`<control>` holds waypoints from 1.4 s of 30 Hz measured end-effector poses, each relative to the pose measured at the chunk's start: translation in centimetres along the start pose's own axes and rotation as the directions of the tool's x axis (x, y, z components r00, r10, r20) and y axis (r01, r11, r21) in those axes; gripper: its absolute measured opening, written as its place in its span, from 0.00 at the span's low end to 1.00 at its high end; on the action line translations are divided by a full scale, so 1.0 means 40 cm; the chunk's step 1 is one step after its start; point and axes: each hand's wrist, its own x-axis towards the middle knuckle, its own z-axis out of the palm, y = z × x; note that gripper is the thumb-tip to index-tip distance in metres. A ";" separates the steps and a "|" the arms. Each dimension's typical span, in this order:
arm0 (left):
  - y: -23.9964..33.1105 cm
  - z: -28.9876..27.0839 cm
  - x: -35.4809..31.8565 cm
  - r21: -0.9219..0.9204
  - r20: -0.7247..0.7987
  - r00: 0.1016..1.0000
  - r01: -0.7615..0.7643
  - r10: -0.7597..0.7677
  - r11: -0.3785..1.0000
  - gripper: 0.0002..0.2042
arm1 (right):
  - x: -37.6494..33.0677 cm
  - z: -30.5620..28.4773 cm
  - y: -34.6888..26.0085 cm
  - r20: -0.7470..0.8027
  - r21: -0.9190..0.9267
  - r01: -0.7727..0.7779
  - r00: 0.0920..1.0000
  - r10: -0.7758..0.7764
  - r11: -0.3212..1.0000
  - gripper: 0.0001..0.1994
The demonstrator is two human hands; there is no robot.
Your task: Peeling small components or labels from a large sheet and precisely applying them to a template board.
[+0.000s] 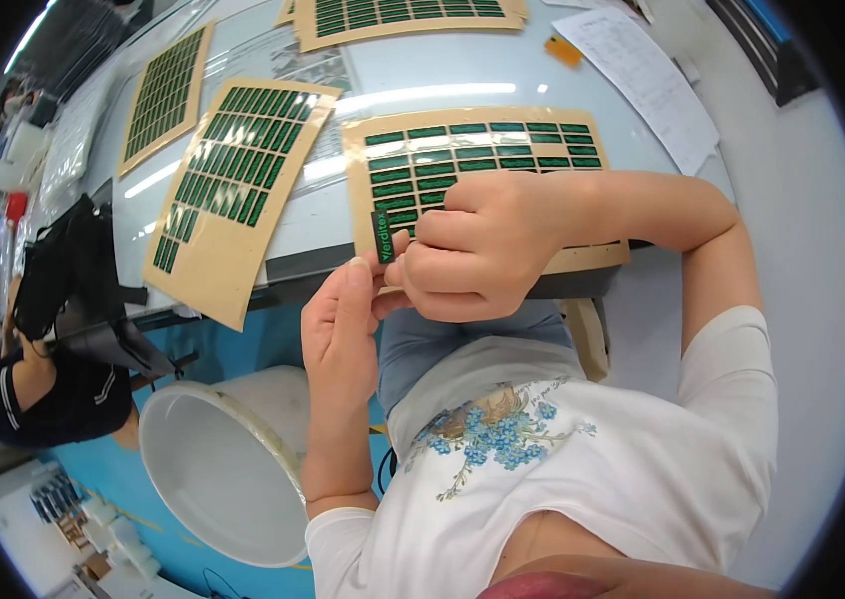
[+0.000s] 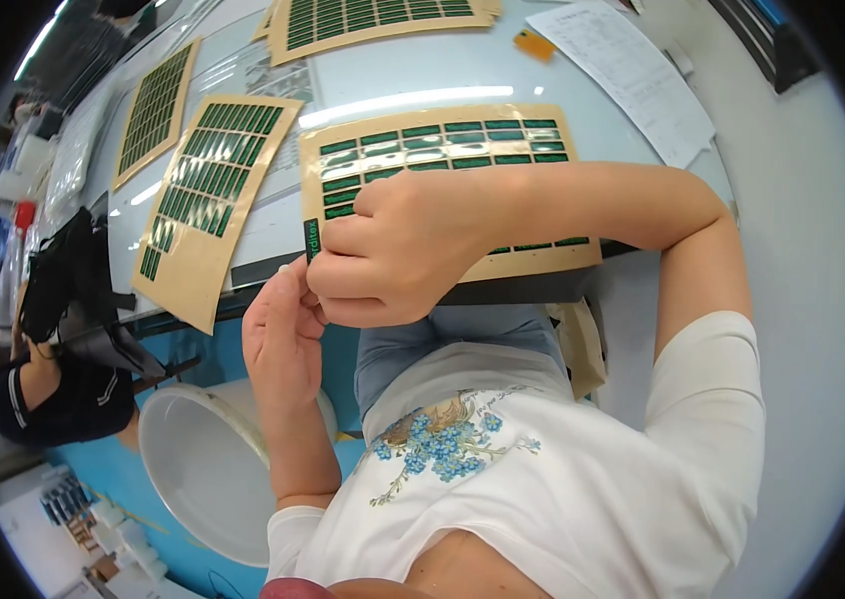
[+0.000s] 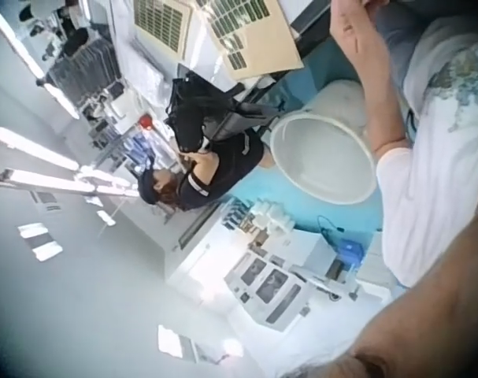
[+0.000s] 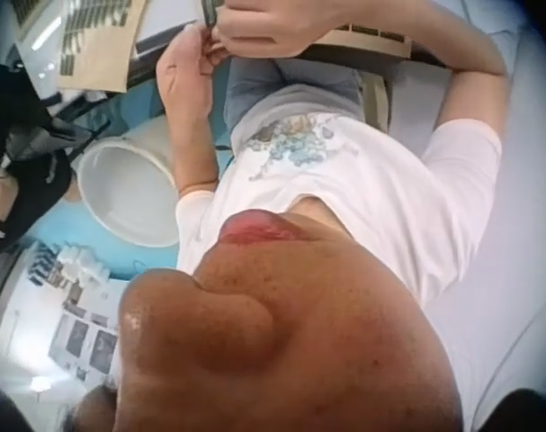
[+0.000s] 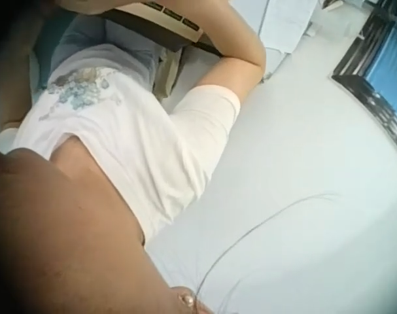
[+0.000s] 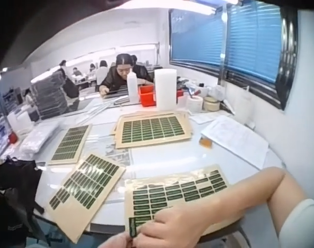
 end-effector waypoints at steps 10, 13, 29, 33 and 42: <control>-0.002 0.008 0.030 -0.011 0.025 0.991 0.130 -0.129 0.992 0.30 | -0.026 -0.105 0.004 0.168 0.509 -0.552 0.816 0.553 0.660 0.07; 0.009 0.012 0.036 0.061 0.080 0.978 0.189 -0.194 0.980 0.33 | -0.037 -0.161 0.030 0.498 0.565 -0.795 0.541 0.678 0.219 0.09; 0.005 0.081 0.073 0.351 0.215 0.957 0.110 -0.194 0.930 0.32 | -0.136 -0.185 -0.010 0.802 0.488 -0.795 0.245 0.545 -0.361 0.11; 0.001 0.085 0.072 0.350 0.195 0.960 0.125 -0.203 0.928 0.32 | -0.124 -0.194 -0.008 0.864 0.394 -0.803 0.157 0.478 -0.448 0.12; 0.008 0.084 0.073 0.352 0.188 0.949 0.175 -0.253 0.919 0.36 | -0.127 -0.180 -0.019 0.832 0.460 -0.802 0.239 0.502 -0.382 0.12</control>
